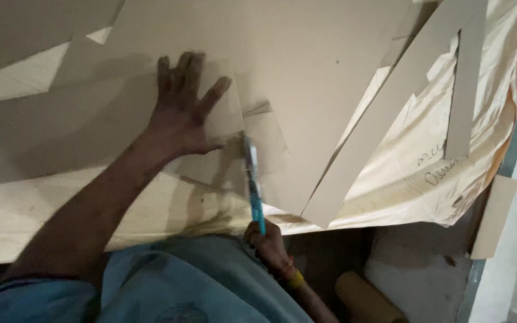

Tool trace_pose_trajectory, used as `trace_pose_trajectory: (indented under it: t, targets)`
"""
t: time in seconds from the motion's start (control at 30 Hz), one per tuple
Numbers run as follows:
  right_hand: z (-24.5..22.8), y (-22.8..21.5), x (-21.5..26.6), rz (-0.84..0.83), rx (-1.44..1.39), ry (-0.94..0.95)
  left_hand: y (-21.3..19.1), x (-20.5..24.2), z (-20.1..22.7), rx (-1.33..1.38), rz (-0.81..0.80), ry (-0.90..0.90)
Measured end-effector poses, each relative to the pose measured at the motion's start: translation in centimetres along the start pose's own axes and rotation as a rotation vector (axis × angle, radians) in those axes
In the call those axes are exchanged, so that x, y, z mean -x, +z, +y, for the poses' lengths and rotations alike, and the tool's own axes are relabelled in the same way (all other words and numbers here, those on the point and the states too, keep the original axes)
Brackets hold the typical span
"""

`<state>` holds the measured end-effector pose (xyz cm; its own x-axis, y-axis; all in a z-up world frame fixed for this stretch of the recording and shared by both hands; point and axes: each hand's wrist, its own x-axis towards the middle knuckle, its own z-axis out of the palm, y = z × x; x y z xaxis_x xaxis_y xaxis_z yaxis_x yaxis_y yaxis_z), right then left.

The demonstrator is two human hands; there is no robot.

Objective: The person uses shears to cut a large sheet of white cardboard into smaller rectangular pieces. The person repeatedly positions the shears, cuts along straight lines, and sets the cut pieces aside on the work surface.

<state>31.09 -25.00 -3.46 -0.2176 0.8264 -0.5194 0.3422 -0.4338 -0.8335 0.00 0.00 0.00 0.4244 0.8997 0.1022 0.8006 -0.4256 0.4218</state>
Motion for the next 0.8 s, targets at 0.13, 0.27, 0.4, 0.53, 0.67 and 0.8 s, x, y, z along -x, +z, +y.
trace_pose_trajectory:
  t: [0.13, 0.27, 0.4, 0.53, 0.67, 0.8]
  targets:
    - [-6.0, -1.2, -0.6, -0.002, 0.052, 0.291, -0.7, 1.6, -1.4, -0.045, -0.147, -0.218]
    - [-8.6, -0.7, 0.0, -0.121, 0.214, -0.042, -0.6, 3.6, -2.5, -0.103, -0.1, -0.247]
    - [-9.5, 0.5, -0.2, -0.178, 0.355, -0.1, -0.4, 3.8, -2.9, -0.132, 0.012, -0.128]
    - [-9.7, 1.1, -1.3, -0.185, 0.271, -0.014, -0.5, 3.5, -2.5, -0.129, 0.044, -0.126]
    - [-9.5, 1.6, -1.7, -0.226, 0.014, 0.184, -0.5, 4.1, -2.1, -0.081, 0.088, -0.09]
    - [-8.5, 2.1, -1.8, -0.244, -0.099, 0.105, 0.0, 4.7, -1.6, -0.074, 0.051, -0.096]
